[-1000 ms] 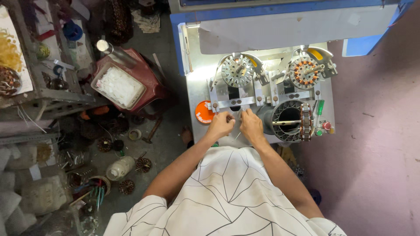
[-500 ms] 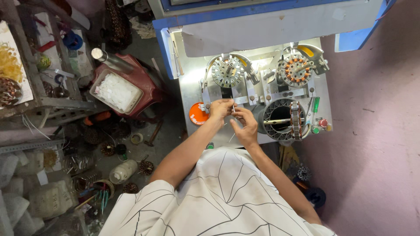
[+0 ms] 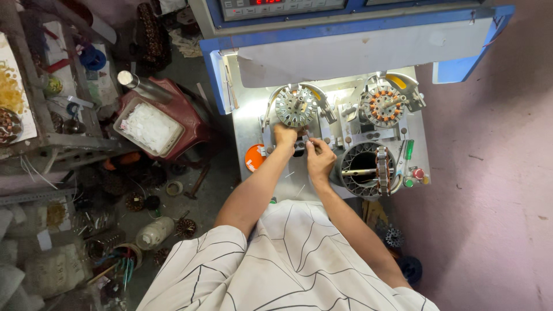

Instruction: The person operates an automated coil winding machine by loading a stator, initiating the winding process with a button, and then trimming the copper wire and securing the wire ends by hand.

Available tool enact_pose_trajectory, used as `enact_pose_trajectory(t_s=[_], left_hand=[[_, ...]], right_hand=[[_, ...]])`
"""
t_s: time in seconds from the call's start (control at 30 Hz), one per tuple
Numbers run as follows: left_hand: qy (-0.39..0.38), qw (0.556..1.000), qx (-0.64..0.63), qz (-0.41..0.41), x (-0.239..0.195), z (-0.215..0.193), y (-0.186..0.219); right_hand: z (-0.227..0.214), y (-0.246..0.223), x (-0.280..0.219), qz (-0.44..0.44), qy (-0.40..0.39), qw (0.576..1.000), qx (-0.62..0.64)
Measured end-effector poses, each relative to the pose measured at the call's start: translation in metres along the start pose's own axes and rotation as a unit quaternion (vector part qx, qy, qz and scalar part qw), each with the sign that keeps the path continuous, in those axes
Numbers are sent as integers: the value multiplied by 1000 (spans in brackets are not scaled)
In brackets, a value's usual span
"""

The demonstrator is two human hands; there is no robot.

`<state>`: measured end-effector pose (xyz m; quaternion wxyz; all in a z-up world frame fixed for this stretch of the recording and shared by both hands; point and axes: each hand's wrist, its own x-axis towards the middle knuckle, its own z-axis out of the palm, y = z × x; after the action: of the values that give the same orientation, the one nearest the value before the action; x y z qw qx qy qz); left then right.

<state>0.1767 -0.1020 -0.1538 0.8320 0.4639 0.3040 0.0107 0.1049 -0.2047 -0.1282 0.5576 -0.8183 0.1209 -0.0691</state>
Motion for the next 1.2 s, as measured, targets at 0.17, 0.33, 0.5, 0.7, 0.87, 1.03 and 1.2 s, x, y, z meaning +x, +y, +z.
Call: enact_pose_trajectory(t_s=[0.17, 0.33, 0.5, 0.7, 0.87, 1.03, 1.2], left_hand=[[46, 999, -20, 10, -2, -4, -3], [92, 994, 44, 38, -3, -1, -1], [106, 992, 47, 54, -4, -2, 2], [110, 990, 63, 64, -4, -3, 1], [111, 989, 71, 66, -3, -2, -1], [130, 982, 126, 55, 0, -2, -3], [123, 983, 128, 52, -2, 0, 3]], right_hand=[[-2, 3, -9, -88, -54, 993, 55], [0, -1, -8, -99, -77, 992, 21], [5, 0, -4, -70, -69, 995, 37], [9, 6, 3, 50, -102, 992, 54], [17, 5, 11, 176, -106, 975, 89], [13, 0, 1, 104, -86, 990, -34], [8, 2, -7, -187, -19, 965, -185]])
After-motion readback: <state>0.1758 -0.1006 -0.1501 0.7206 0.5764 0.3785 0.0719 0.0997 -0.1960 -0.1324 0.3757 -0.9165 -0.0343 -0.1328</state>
